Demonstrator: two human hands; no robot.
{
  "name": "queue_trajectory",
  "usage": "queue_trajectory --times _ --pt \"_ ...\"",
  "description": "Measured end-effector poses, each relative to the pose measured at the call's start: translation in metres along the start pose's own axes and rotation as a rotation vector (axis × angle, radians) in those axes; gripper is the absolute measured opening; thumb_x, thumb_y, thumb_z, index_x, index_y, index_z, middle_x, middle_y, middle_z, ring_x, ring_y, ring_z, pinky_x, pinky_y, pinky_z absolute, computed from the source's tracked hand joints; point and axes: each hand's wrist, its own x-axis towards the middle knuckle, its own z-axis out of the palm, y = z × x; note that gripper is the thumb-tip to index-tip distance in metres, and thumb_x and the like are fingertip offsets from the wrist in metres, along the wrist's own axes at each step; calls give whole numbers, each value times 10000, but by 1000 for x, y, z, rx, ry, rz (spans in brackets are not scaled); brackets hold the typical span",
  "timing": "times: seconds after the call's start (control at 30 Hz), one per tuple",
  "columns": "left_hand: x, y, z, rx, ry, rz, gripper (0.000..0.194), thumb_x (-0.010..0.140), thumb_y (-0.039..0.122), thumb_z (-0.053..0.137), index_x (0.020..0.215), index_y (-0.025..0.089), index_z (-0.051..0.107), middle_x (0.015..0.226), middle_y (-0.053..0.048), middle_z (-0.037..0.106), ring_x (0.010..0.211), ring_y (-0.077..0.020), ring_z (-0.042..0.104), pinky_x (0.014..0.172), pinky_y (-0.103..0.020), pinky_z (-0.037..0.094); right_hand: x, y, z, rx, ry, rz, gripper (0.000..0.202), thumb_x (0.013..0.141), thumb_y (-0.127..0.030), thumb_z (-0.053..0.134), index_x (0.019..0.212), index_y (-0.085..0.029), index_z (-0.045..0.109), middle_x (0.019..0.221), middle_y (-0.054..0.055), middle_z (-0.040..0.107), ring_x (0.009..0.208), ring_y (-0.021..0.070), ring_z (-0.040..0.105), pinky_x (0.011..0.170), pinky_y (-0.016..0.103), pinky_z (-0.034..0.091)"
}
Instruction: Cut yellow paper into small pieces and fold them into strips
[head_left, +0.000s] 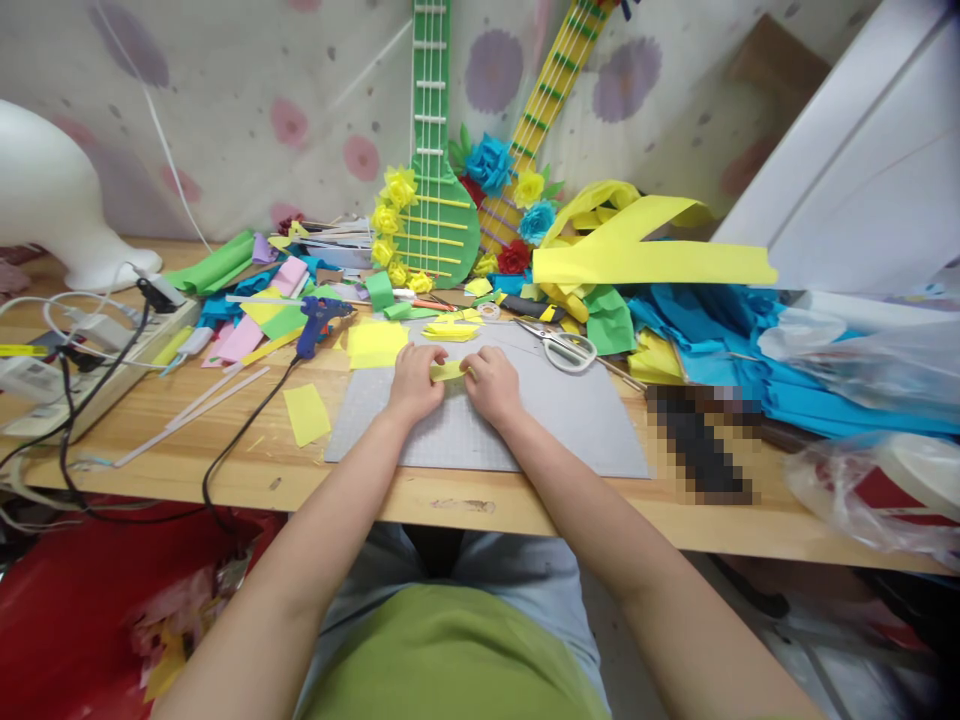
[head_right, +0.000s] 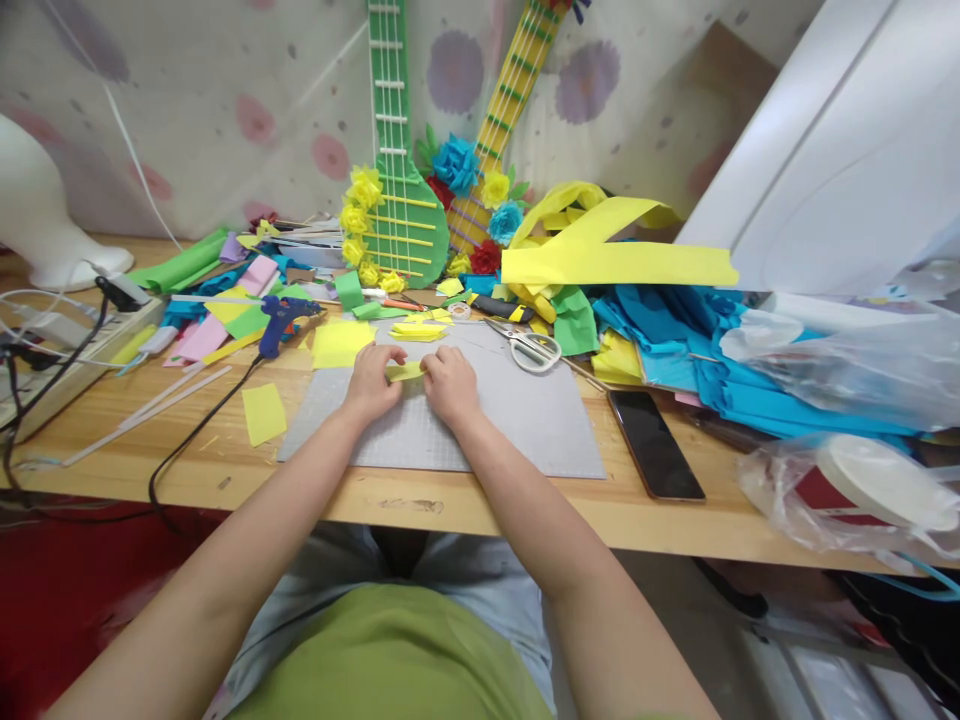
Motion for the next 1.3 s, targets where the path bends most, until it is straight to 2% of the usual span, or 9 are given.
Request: queue_trajectory --times 0.17,0.27,0.37,0.47,0.63,0.83,1.0,1.17,1.3 --pt "2 -5 -1 -85 128 -215 372 586 18 362 867 221 494 949 -32 594 969 -180 527 896 -329 390 1 0 -4 73 108 -6 203 738 -82 467 825 -200 608 930 74 528 932 208 423 783 314 384" --pt "3 -10 3 -115 109 -317 292 653 64 375 862 225 500 934 -19 616 944 -181 540 873 -341 395 1 1 -4 91 83 10 211 729 -68 466 802 -198 616 975 83 522 989 226 399 808 338 394" --pt "3 -8 6 -37 34 -271 214 695 185 481 901 228 524 940 -20 636 947 -212 536 873 -371 373 1 4 -3 107 48 -15 210 728 -70 474 777 -206 627 998 83 532 1037 244 370 834 369 397" --pt "2 -5 7 21 -33 -199 319 671 261 572 984 228 523 953 -30 641 958 -231 532 874 -385 352 -1 6 -1 125 23 -80 216 734 -78 480 797 -212 637 1037 75 547 1065 244 350 848 371 399" --pt "-1 -3 6 33 -67 -183 387 665 224 588 1043 239 504 950 -24 639 959 -227 534 876 -387 339 -1 7 1 193 -93 -203 259 732 -41 442 799 -201 634 971 63 600 1012 209 414 846 338 408" --pt "0 -5 7 40 15 -225 242 723 210 560 962 239 558 1002 -37 609 1001 -228 498 881 -373 352 5 10 6 274 -49 -157 259 734 -30 401 749 -185 607 923 72 615 965 187 486 870 340 396" --pt "-1 -3 6 31 12 -160 140 736 260 574 864 260 631 992 -38 579 1017 -215 484 905 -371 340 8 16 11 280 44 -121 235 733 -44 415 773 -180 603 936 82 610 1031 188 477 917 353 378" --pt "-3 -1 6 64 -62 -108 101 707 254 600 784 267 664 999 -39 569 1030 -223 470 917 -388 325 4 21 5 234 -7 -133 152 719 -99 509 757 -190 624 937 68 622 1049 208 439 917 369 377" --pt "-3 -3 8 75 -51 -115 80 698 243 598 746 257 660 992 -36 568 1027 -221 467 919 -391 327 0 20 -4 215 -56 -184 120 743 -153 543 774 -200 649 945 61 626 1021 216 425 910 378 373"
